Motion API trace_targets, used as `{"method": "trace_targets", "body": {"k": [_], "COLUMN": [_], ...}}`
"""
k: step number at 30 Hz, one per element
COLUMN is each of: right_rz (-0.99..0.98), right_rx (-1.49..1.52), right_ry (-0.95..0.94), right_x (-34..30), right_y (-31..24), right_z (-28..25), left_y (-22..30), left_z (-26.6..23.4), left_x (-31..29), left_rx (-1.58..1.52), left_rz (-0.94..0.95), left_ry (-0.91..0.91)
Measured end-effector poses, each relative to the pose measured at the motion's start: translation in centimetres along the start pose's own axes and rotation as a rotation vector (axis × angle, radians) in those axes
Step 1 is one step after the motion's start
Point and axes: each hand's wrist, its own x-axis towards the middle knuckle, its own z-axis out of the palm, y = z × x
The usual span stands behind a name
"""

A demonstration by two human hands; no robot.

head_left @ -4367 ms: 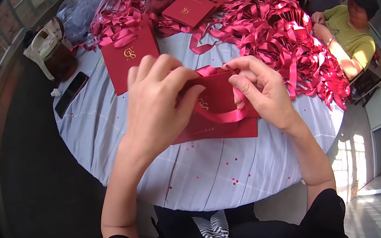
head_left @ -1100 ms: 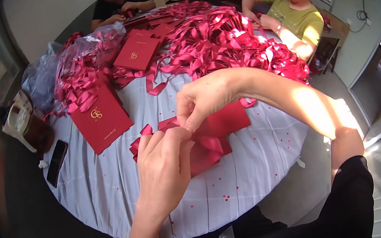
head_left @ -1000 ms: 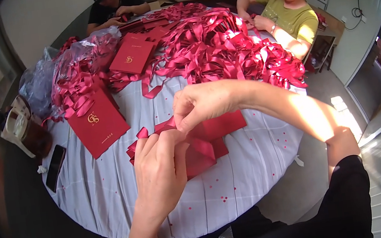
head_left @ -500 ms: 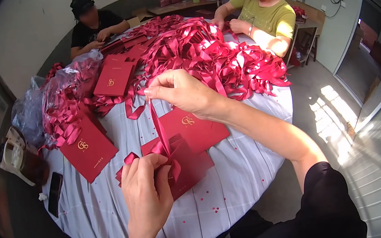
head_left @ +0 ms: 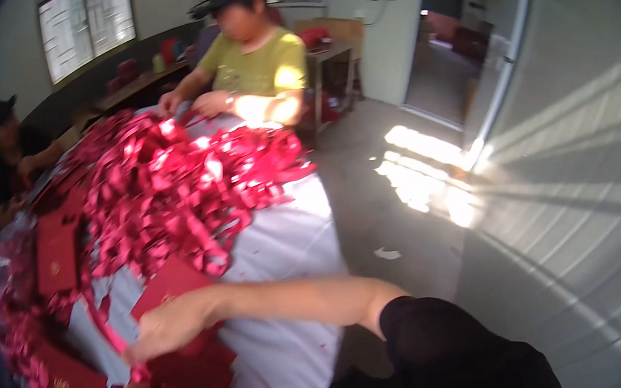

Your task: The person threads a ribbon through the holes of a red paper bag by hand, then pulls the ribbon ends to form handles. They repeat this process with several more bags and ribbons, placing each finished bag on the table.

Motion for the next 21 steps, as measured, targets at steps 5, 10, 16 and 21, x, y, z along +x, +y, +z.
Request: {"method": "trace_targets", "body": {"k": [5,10,16,21], "right_rz": [-0.127,-0.274,-0.282,-0.421], "right_rx": [0.248,0.541,0.578,0.278], "right_ry": [0.083,0.162,0.257,0.46], "right_x": [-0.4,0.1,0.4,0.9], "right_y": [0.0,-0.4,-0.8,-0.6], "right_z": [0.8,2.1,2.5,3.1], "left_y": [0.9,1.0,1.2,1.5], "left_z": [0.6,0.4,0.0,-0.1], "left_x": [0.6,0.6,0.6,0.6], "left_rx": [-0.012,-0.018,-0.001,0.025], "left_rz": [0.051,0.047,0.046,0.015], "left_ry": [0.015,0.018,0.011,0.007]}}
